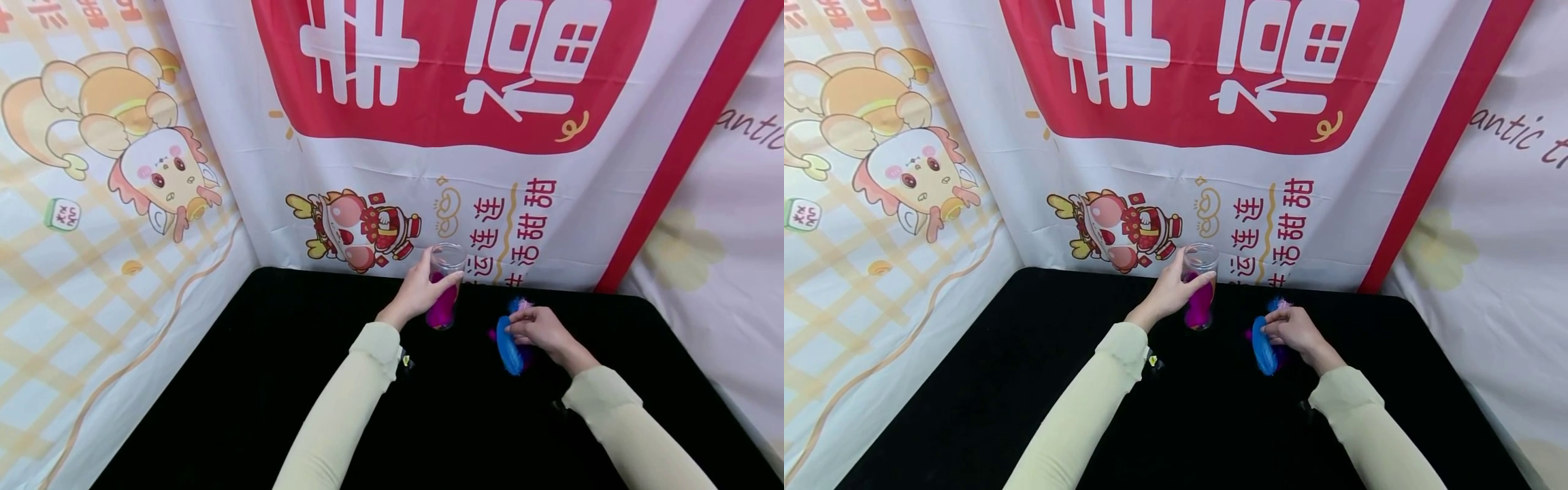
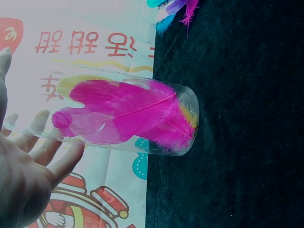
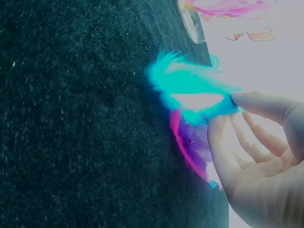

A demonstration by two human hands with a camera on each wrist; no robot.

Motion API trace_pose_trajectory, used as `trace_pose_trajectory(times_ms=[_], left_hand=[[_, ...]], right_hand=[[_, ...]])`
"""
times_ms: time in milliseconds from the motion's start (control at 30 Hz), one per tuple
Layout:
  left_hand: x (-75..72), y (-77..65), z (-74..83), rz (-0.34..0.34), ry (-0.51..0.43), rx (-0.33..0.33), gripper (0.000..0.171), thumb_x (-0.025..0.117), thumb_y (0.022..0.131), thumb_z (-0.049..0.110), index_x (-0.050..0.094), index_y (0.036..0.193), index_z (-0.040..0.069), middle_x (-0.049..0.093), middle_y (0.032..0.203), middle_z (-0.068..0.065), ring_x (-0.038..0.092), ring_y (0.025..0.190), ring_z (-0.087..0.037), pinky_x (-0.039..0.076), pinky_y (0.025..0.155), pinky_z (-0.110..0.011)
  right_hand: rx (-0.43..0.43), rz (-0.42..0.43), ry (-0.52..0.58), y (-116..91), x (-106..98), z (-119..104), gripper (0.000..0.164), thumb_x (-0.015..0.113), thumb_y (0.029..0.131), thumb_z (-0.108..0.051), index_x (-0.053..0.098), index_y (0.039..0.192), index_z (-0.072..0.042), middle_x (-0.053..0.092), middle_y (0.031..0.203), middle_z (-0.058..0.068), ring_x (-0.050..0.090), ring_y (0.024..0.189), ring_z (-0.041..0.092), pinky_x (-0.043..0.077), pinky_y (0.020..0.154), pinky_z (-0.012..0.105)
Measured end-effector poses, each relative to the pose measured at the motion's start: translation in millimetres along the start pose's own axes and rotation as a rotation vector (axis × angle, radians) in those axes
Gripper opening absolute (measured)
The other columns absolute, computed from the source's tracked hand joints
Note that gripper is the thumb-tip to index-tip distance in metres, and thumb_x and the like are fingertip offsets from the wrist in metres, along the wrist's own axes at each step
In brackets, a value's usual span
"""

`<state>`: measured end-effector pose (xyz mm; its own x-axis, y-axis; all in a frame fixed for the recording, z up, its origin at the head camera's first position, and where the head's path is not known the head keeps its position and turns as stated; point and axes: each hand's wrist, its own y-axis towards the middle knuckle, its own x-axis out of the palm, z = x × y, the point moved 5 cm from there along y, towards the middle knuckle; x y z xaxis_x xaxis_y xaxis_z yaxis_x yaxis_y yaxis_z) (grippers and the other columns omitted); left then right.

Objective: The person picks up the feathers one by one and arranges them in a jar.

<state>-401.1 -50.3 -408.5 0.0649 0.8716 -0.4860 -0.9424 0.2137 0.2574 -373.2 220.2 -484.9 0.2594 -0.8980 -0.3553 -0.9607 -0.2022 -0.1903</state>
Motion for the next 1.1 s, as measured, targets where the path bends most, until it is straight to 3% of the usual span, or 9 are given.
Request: trace_pose_trajectory(times_ms=[300, 633, 900, 1100], left_hand=[[0.1, 1.1, 0.3, 0.003, 0.004, 0.007, 0.083, 0.068, 0.094, 0.058, 0.032, 0.156, 0.018, 0.059, 0.138, -0.007, 0.056, 0.131, -0.022, 0.043, 0.112, -0.041], [-0.5, 0.9, 0.2, 0.002, 0.013, 0.001, 0.084, 0.068, 0.093, 0.059, 0.031, 0.157, 0.018, 0.058, 0.139, -0.008, 0.056, 0.131, -0.023, 0.043, 0.112, -0.041], [-0.4, 0.5, 0.9, -0.006, 0.007, -0.006, 0.084, 0.067, 0.094, 0.059, 0.03, 0.157, 0.018, 0.057, 0.142, -0.009, 0.056, 0.131, -0.023, 0.043, 0.112, -0.041], [-0.2, 0.1, 0.5, -0.014, 0.003, -0.013, 0.083, 0.067, 0.094, 0.059, 0.03, 0.157, 0.019, 0.057, 0.141, -0.008, 0.056, 0.131, -0.022, 0.043, 0.112, -0.042]], right_hand=[[-0.032, -0.001, -0.038, 0.3, -1.3, -7.9, 0.032, 0.07, 0.097, -0.008, 0.066, 0.123, 0.011, 0.063, 0.125, 0.023, 0.072, 0.09, 0.016, 0.061, 0.079, 0.032], [-0.039, -0.006, 0.024, -2.8, -8.1, -19.5, 0.029, 0.07, 0.097, -0.007, 0.067, 0.119, 0.012, 0.072, 0.094, 0.008, 0.069, 0.076, 0.013, 0.058, 0.067, 0.033], [-0.057, -0.001, 0.088, -1.8, -11.3, -27.8, 0.031, 0.066, 0.099, -0.005, 0.059, 0.121, 0.016, 0.075, 0.097, 0.007, 0.074, 0.084, 0.017, 0.061, 0.086, 0.04], [-0.092, -0.019, 0.122, -2.3, -12.5, -38.3, 0.032, 0.064, 0.099, -0.003, 0.058, 0.121, 0.019, 0.075, 0.096, 0.009, 0.075, 0.085, 0.018, 0.061, 0.085, 0.038]])
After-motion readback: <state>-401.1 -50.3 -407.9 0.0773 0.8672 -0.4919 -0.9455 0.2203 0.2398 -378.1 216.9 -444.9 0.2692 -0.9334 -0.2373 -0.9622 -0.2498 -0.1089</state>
